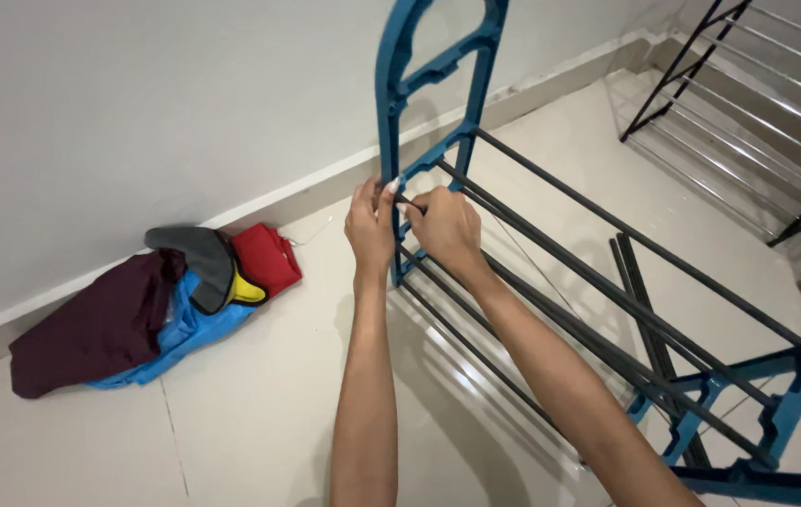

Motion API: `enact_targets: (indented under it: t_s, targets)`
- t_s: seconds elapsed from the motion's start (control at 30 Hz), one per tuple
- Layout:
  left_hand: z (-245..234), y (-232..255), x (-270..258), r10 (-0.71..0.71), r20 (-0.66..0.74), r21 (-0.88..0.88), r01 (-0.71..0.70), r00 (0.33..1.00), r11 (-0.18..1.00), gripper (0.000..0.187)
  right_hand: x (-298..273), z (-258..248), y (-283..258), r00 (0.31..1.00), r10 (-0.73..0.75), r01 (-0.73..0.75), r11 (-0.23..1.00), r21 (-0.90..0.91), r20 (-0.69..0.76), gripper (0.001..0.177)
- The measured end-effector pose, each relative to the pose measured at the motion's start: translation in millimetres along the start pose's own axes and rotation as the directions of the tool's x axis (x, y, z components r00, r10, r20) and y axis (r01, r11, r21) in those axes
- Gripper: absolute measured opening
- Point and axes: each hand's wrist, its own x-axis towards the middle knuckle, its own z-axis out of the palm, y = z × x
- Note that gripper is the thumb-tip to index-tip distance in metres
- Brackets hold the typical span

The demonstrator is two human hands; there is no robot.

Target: The person assembles a blue metal rack by inserting black metal rods into slots on the side frames. They repeatedly pick up rods, align them with the frame, and press them into place.

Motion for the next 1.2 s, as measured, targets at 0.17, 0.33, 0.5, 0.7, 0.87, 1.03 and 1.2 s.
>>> enact_targets:
  t_s: [0.17,0.33,0.5,0.7,0.87,1.03,1.2]
  targets:
    - [0.8,-2.9,2.5,0.002,0.011,-0.063,-0.002,1.000,0.998,0.041,0.6,1.0,1.0,0.997,0.068,-0.069,0.998,0.015,0.022,0.022]
    - [-1.8,-1.3,0.8,0.039,0.010,-0.007,-0.039,0.999,0.999,0.037,-5.1,8.8,7.8,1.000,-0.004,0.004,1.000,0.009,-0.027,0.019]
    - [-8.9,5.9,-10.5,0.072,-0.003,0.152,-0.071,0.997,0.986,0.033,-14.0,8.2,16.7,0.989,-0.146,0.146,0.989,0.007,-0.034,0.018]
    - [-15.0,6.4,-11.5,0.119,-0.016,0.284,-0.109,0.993,0.953,0.036,-106.1,-47.7,27.9,0.994,0.079,-0.098,0.957,-0.273,-0.078,0.032]
    - [-10.0,18.1,-29.1,0.105,-0.067,0.282,-0.082,0.992,0.956,0.034,-129.5,-61.5,34.1,0.935,-0.162,0.062,0.951,-0.304,-0.316,0.040]
    - [-5.8,39.0,-46.4,0.196,-0.262,0.276,-0.121,0.945,0.953,0.037,-118.2,-64.4,44.3,0.913,-0.323,0.206,0.893,-0.399,-0.251,0.047]
    - [-8.2,57.4,-69.2,0.572,-0.191,0.402,-0.468,0.798,0.787,0.035,-109.8,-58.1,52.9,0.831,-0.472,0.362,0.861,-0.358,-0.295,0.037]
